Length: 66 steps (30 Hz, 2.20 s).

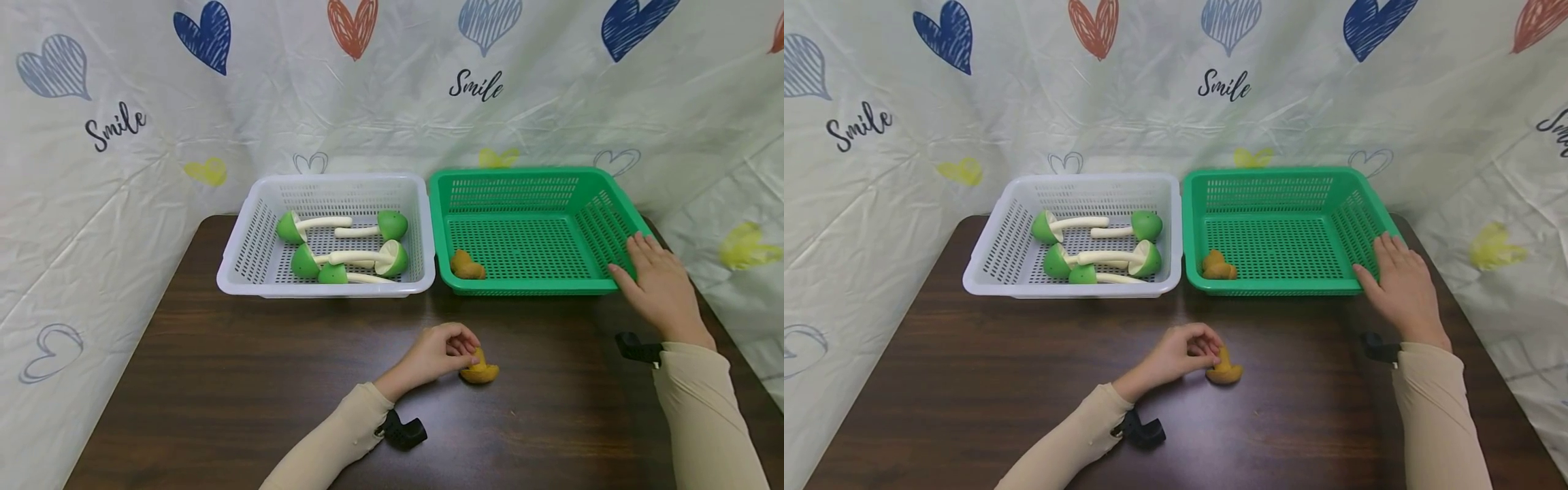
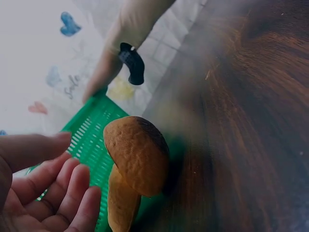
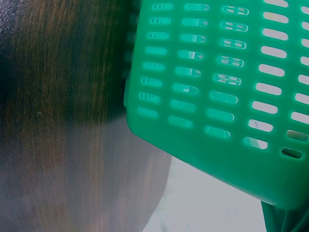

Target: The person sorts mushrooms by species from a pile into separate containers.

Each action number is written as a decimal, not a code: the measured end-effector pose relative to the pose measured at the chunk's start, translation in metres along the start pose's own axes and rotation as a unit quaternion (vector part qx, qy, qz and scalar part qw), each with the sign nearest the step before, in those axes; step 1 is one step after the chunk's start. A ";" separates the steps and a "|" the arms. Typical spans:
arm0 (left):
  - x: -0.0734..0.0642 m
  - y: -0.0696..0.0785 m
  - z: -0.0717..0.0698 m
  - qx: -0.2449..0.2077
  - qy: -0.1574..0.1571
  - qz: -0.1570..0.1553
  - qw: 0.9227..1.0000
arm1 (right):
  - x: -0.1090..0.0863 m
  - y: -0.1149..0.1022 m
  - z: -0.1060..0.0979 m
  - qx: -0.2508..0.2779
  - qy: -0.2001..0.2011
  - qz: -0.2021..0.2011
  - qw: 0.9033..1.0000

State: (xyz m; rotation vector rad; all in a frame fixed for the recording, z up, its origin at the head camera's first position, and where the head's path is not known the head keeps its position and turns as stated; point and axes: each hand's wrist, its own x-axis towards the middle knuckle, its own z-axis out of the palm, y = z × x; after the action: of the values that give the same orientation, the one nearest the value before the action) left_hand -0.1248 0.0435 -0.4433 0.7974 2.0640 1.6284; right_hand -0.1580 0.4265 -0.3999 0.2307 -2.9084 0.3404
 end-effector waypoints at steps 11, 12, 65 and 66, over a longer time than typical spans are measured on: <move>-0.001 -0.013 0.008 0.037 -0.050 0.029 0.998 | -0.001 0.001 0.002 -0.002 -0.002 0.002 1.000; -0.001 -0.014 0.009 0.046 -0.051 0.033 0.997 | -0.001 0.001 0.002 -0.002 -0.003 0.002 1.000; 0.001 -0.020 0.009 0.183 -0.051 0.072 0.979 | 0.000 0.000 0.001 -0.004 -0.002 0.006 1.000; 0.001 -0.021 0.009 0.183 -0.051 0.073 0.979 | -0.001 0.000 0.001 -0.004 -0.003 0.006 1.000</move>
State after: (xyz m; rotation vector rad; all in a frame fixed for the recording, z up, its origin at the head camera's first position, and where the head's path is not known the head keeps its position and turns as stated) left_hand -0.1234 0.0475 -0.4657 1.1546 2.3092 1.2573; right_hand -0.1575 0.4265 -0.4007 0.2134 -2.9173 0.3320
